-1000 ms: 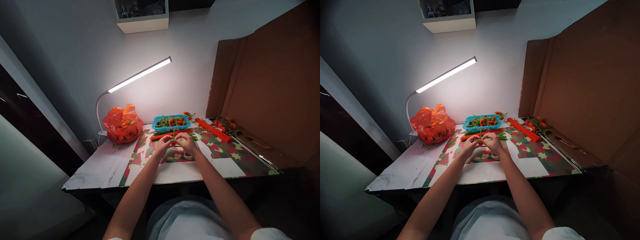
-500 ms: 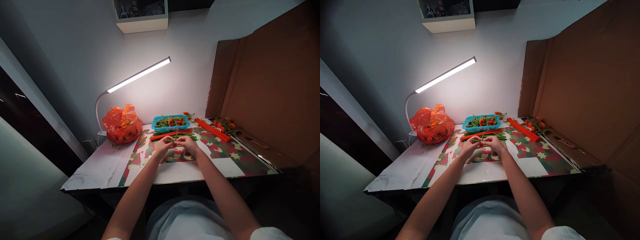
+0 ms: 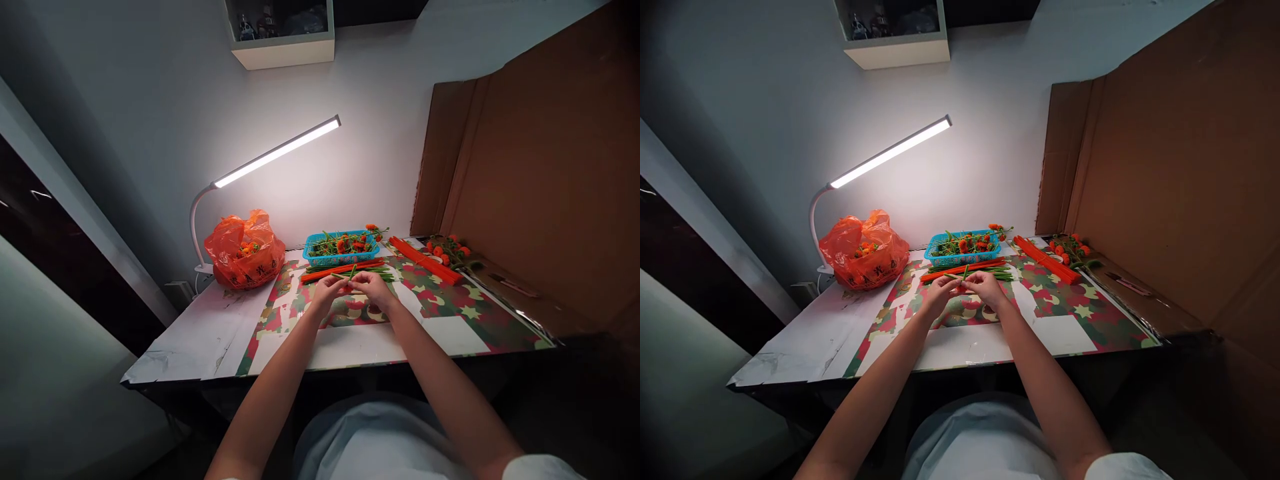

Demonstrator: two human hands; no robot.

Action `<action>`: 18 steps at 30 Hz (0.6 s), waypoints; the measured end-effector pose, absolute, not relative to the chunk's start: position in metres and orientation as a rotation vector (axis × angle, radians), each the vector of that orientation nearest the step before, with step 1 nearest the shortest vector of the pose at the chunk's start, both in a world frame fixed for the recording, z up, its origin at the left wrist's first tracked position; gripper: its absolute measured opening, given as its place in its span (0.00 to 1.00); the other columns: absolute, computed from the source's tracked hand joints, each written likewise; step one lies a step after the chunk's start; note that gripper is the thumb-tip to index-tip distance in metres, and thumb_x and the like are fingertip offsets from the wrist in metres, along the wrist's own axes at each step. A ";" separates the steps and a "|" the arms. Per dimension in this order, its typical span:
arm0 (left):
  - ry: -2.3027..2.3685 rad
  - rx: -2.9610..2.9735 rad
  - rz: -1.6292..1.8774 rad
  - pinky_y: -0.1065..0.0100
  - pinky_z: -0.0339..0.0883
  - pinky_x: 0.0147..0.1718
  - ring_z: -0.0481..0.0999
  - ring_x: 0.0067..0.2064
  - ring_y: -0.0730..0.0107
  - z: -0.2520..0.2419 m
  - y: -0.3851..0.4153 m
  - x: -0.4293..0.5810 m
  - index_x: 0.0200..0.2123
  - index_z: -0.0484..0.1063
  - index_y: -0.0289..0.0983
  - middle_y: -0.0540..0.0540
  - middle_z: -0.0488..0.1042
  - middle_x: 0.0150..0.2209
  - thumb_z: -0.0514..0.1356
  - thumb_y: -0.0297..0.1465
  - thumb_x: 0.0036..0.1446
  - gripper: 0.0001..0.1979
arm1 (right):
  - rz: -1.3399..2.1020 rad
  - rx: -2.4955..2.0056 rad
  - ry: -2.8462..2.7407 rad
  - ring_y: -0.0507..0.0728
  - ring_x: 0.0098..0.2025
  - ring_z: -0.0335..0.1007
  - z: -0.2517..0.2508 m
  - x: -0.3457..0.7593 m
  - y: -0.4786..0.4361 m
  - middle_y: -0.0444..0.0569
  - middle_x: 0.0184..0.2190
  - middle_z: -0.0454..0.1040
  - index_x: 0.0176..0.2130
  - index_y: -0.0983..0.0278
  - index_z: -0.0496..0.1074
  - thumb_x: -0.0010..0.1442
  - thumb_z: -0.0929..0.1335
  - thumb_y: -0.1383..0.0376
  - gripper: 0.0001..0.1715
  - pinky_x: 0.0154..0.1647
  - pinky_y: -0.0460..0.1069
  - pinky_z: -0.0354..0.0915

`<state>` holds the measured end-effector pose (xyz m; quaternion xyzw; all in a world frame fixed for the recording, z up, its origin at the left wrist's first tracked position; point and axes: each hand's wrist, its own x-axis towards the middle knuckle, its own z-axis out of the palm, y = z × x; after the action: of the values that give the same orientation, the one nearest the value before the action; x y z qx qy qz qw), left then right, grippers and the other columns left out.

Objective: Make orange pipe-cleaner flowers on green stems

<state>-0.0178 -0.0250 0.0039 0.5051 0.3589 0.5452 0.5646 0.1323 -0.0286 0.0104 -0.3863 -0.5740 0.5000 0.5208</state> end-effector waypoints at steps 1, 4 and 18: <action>0.844 1.195 1.288 0.65 0.71 0.35 0.75 0.29 0.69 0.004 -0.025 -0.018 0.25 0.74 0.33 0.47 0.76 0.26 0.70 0.40 0.35 0.17 | 1.201 -0.919 -1.388 0.52 0.27 0.64 0.010 0.133 -0.029 0.42 0.22 0.68 0.23 0.65 0.70 0.35 0.76 0.53 0.22 0.32 0.49 0.61; 0.835 1.201 1.320 0.64 0.71 0.35 0.75 0.29 0.70 0.004 -0.026 -0.017 0.26 0.74 0.32 0.46 0.76 0.26 0.71 0.42 0.35 0.20 | 1.193 -0.892 -1.446 0.52 0.29 0.65 0.010 0.134 -0.028 0.42 0.24 0.69 0.26 0.64 0.70 0.38 0.75 0.53 0.21 0.34 0.48 0.62; 0.879 1.478 1.507 0.67 0.70 0.32 0.74 0.31 0.69 0.007 -0.031 -0.015 0.25 0.72 0.35 0.45 0.75 0.31 0.67 0.35 0.42 0.11 | 0.497 -0.958 -1.682 0.57 0.35 0.66 0.004 0.132 -0.027 0.48 0.29 0.72 0.24 0.62 0.71 0.53 0.67 0.60 0.10 0.39 0.51 0.61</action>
<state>-0.0153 -0.0309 0.0070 0.5881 0.3498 0.5999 0.4147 0.1325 -0.0265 0.0042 -0.4033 -0.7078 0.2093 0.5409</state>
